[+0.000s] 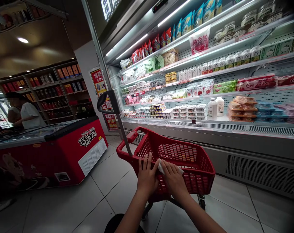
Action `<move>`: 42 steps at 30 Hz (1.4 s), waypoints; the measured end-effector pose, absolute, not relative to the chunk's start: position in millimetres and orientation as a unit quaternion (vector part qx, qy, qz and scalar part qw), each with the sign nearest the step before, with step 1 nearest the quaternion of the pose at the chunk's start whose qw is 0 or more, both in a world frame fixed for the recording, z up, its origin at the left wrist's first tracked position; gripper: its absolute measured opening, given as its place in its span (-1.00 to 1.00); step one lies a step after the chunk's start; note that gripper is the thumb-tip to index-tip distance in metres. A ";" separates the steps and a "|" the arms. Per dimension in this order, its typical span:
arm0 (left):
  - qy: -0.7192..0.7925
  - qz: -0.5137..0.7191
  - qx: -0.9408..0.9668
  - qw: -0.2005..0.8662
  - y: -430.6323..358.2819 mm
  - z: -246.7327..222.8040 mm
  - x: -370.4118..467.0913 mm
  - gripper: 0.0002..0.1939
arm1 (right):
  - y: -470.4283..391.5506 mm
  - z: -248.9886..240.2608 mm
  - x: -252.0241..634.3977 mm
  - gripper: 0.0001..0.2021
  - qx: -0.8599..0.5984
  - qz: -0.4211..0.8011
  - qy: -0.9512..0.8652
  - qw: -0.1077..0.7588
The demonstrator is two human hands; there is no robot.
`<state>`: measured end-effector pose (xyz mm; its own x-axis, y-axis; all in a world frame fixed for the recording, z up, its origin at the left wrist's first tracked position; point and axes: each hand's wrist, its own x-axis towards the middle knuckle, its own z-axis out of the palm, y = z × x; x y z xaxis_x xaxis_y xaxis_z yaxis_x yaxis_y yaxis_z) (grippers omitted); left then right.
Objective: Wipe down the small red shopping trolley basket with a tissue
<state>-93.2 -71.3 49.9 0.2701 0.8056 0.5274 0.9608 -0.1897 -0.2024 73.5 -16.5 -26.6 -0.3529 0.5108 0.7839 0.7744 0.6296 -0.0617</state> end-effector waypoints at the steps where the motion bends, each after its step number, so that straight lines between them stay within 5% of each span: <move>1: -0.583 -0.154 -0.755 0.257 -70.5 49.2 -94.8 -0.02 | -15.7 -24.7 67.7 -0.20 -0.391 -0.163 -0.811 0.402; 15: -0.572 -0.149 -0.769 0.245 -62.6 53.7 -109.0 0.11 | -4.5 -73.6 251.7 -0.29 -0.443 -0.173 -0.819 0.322; 22: -0.619 -0.214 -0.722 0.224 -46.2 24.5 -76.0 0.13 | -26.1 -74.5 228.4 -0.24 -0.474 -0.207 -0.780 0.352; 31: -0.639 -0.236 -0.718 0.144 -39.3 -10.1 -30.5 -0.23 | -49.4 -61.0 231.3 -0.23 -0.374 -0.216 -0.835 0.341; 42: -0.596 -0.232 -0.753 0.156 -29.7 -16.0 1.7 -0.22 | -50.3 -55.7 259.4 -0.23 -0.336 -0.160 -0.865 0.338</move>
